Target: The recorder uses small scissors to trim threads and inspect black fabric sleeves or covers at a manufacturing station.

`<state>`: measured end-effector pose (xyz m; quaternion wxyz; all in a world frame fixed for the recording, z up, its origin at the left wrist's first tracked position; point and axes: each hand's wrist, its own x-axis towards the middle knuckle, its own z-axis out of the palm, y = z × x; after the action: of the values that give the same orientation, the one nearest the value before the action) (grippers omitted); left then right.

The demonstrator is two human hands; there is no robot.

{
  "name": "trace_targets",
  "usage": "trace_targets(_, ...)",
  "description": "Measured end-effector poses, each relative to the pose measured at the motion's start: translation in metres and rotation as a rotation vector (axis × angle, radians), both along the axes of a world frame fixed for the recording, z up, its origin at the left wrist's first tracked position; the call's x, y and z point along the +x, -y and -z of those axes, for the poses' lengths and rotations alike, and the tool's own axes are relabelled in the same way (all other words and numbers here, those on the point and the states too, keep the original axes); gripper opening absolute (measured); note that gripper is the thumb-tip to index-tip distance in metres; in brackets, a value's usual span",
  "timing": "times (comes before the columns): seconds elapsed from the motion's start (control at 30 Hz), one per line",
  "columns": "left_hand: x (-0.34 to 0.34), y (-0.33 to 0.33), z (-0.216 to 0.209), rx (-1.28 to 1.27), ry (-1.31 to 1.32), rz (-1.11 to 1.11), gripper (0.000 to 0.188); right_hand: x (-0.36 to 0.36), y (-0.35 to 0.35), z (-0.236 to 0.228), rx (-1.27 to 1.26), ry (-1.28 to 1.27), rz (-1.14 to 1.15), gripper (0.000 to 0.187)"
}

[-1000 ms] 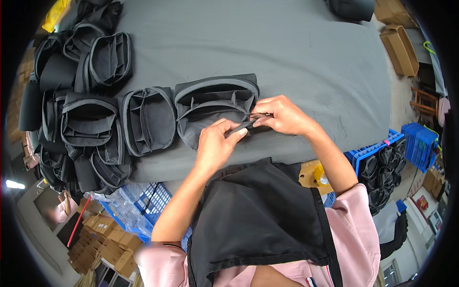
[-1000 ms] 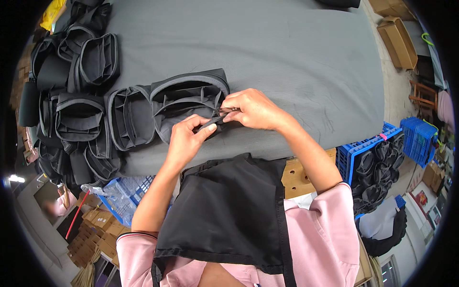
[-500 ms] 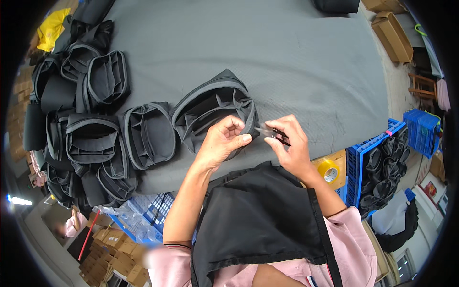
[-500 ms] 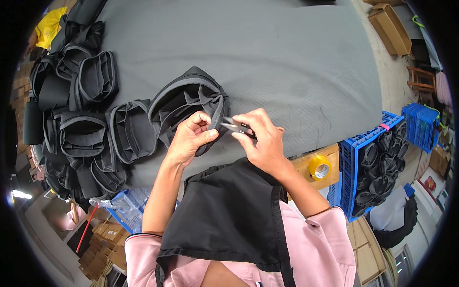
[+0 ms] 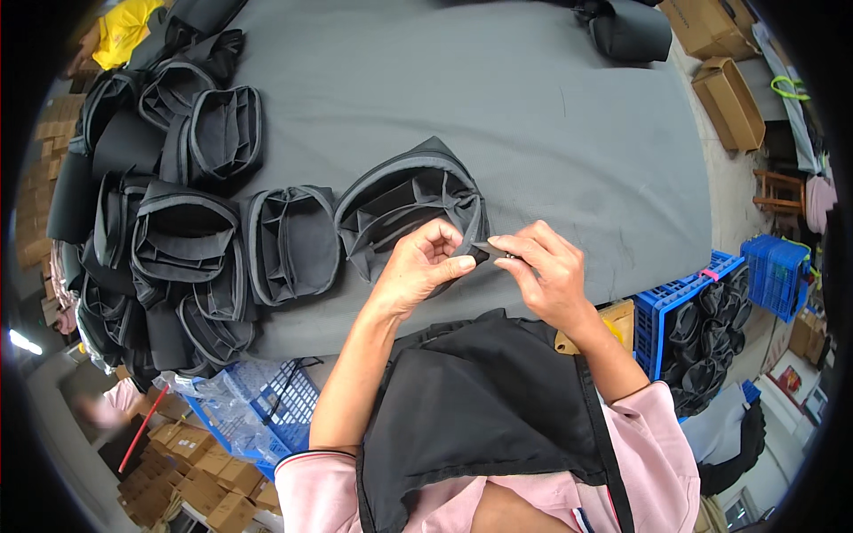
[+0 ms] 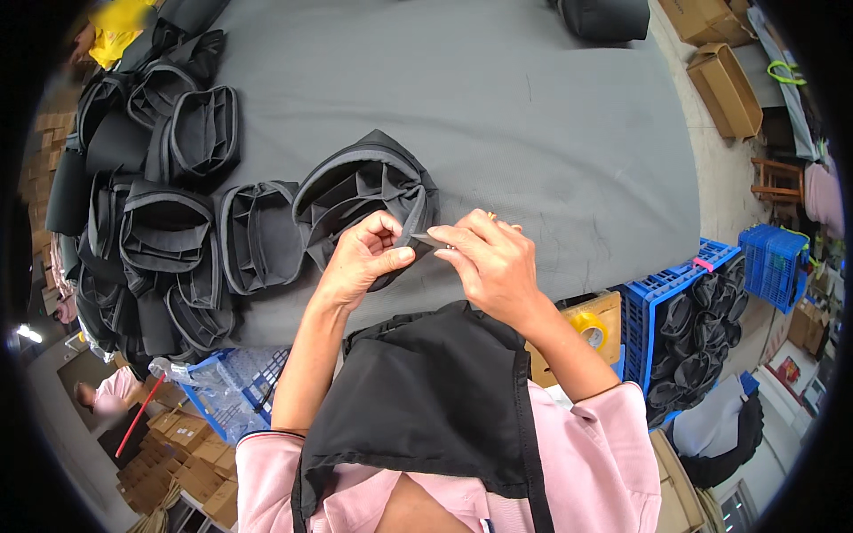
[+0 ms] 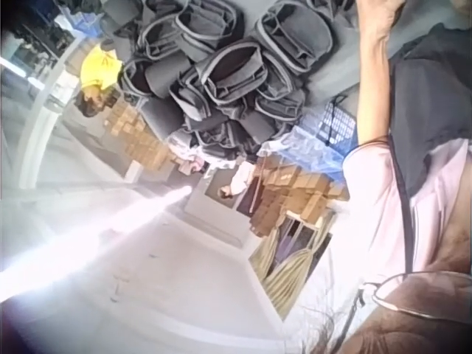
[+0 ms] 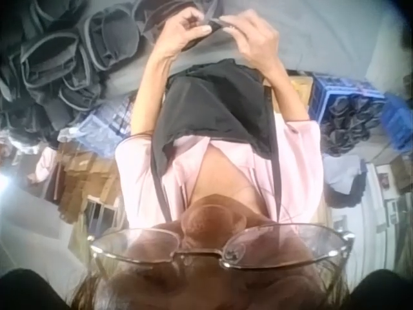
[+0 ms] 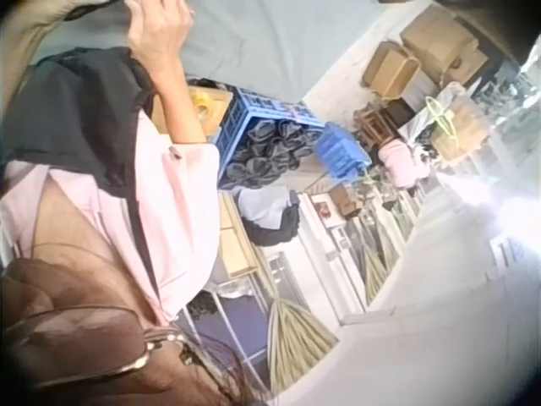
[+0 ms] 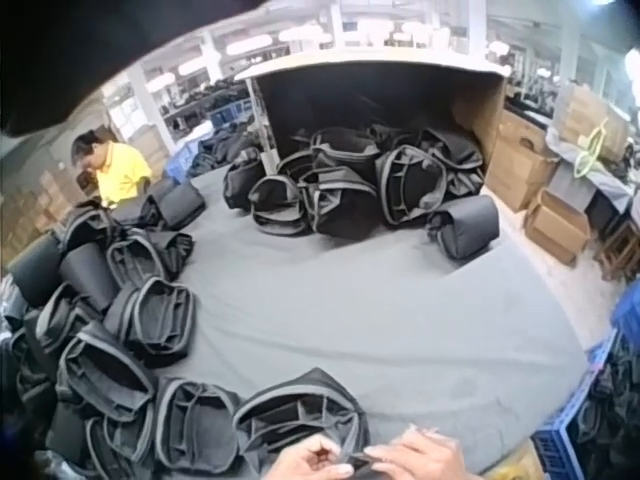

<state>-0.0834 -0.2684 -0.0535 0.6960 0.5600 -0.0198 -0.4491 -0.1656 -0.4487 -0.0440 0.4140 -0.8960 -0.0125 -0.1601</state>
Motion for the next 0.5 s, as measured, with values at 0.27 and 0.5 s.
trace_targets(0.27, -0.002, -0.009, -0.009, -0.063, 0.028, -0.059, 0.025, 0.010, -0.012, -0.017, 0.054, -0.013, -0.035, 0.027)
trace_targets(0.5, -0.017, -0.029, -0.018, -0.170, 0.007, -0.152, 0.025, 0.001, -0.028, -0.033, 0.193, -0.023, -0.053, 0.026)
